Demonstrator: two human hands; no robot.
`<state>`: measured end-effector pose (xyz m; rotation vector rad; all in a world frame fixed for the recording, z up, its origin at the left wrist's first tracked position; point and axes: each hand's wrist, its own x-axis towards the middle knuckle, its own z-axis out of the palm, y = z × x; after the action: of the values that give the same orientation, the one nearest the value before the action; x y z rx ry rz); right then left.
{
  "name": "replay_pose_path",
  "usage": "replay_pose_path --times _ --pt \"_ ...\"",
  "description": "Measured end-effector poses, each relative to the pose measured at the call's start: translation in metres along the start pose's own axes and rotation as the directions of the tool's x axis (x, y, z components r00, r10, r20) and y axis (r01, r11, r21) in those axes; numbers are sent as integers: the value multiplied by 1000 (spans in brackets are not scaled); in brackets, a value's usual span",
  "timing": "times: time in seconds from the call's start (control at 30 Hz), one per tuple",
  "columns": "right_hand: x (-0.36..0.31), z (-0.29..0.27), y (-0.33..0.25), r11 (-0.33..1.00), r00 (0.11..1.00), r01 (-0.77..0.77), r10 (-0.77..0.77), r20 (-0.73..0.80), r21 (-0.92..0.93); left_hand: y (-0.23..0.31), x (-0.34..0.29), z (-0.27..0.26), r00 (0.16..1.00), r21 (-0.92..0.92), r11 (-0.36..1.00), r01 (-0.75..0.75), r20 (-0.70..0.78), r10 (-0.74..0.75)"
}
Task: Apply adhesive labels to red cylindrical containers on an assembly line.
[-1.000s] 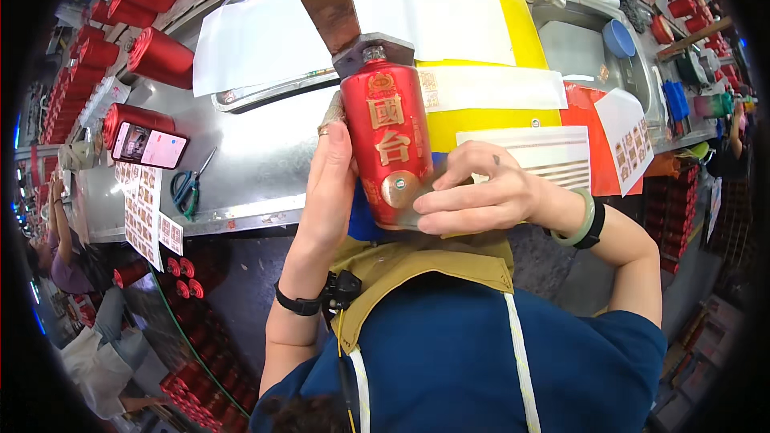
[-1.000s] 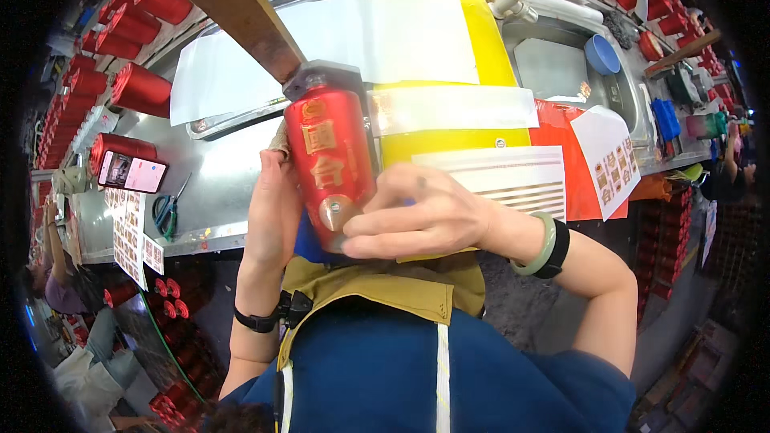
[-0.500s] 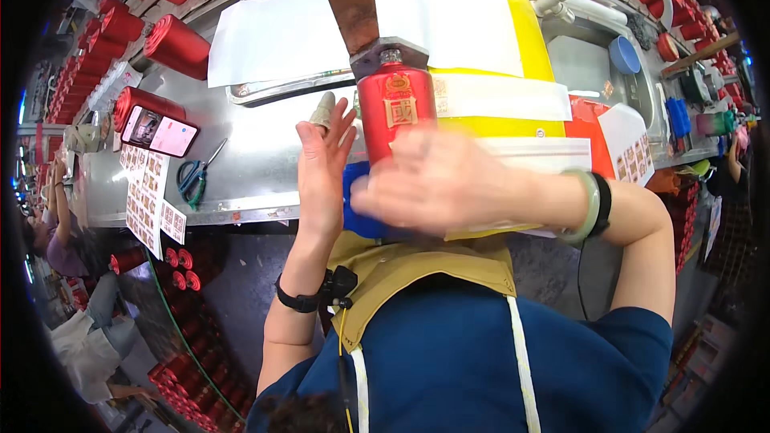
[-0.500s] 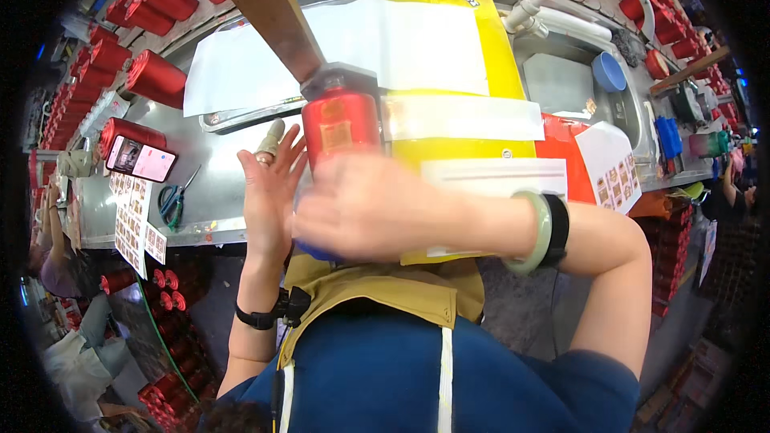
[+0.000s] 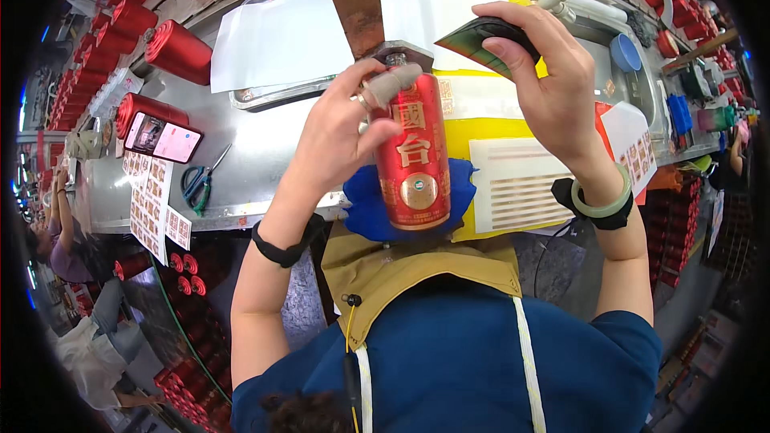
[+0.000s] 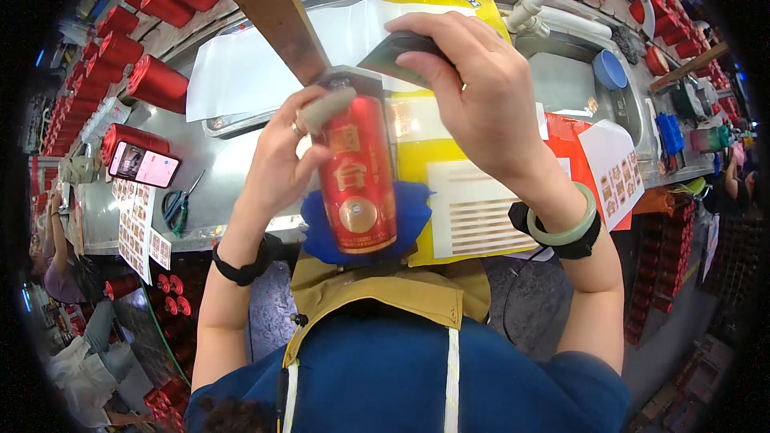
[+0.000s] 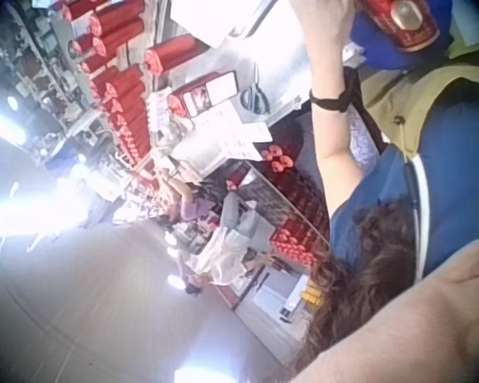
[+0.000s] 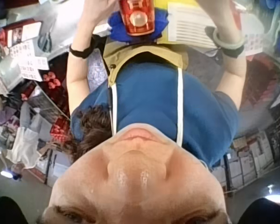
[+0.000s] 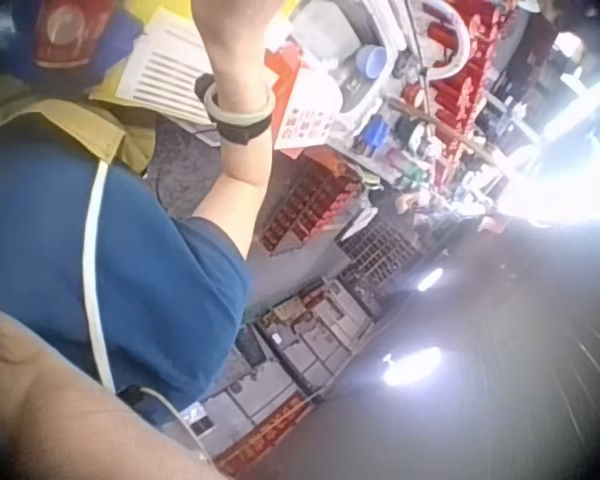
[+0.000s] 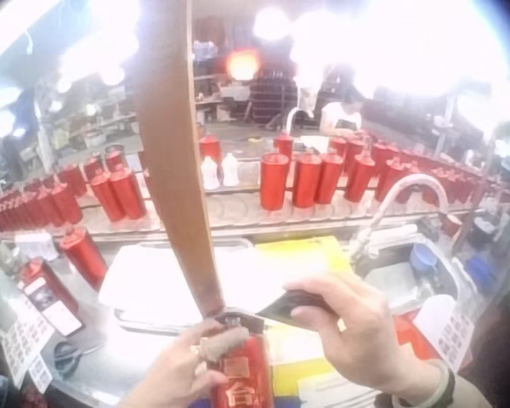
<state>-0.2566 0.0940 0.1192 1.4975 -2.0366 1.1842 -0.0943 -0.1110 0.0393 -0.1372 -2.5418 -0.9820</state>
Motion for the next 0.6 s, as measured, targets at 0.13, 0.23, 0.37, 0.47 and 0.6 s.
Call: replay_pose_path --times 0.13,0.23,0.37,0.47,0.6 --pt "-4 19 -2 975 976 212 -209 59 -69 -7 -1 4 982 -158 972 174 -44 -183" --pt "-44 47 -24 891 861 452 -428 276 -30 1 -14 16 924 -428 873 234 -181 -336" --pt "-46 50 -61 914 794 323 -403 455 245 26 -38 20 760 -732 558 390 -87 -645" --pt "0 60 -5 964 942 266 -266 205 25 45 -44 21 670 -830 235 506 207 -712" --pt "-30 45 9 873 857 486 -484 176 36 55 -45 23 657 -836 177 520 258 -709"
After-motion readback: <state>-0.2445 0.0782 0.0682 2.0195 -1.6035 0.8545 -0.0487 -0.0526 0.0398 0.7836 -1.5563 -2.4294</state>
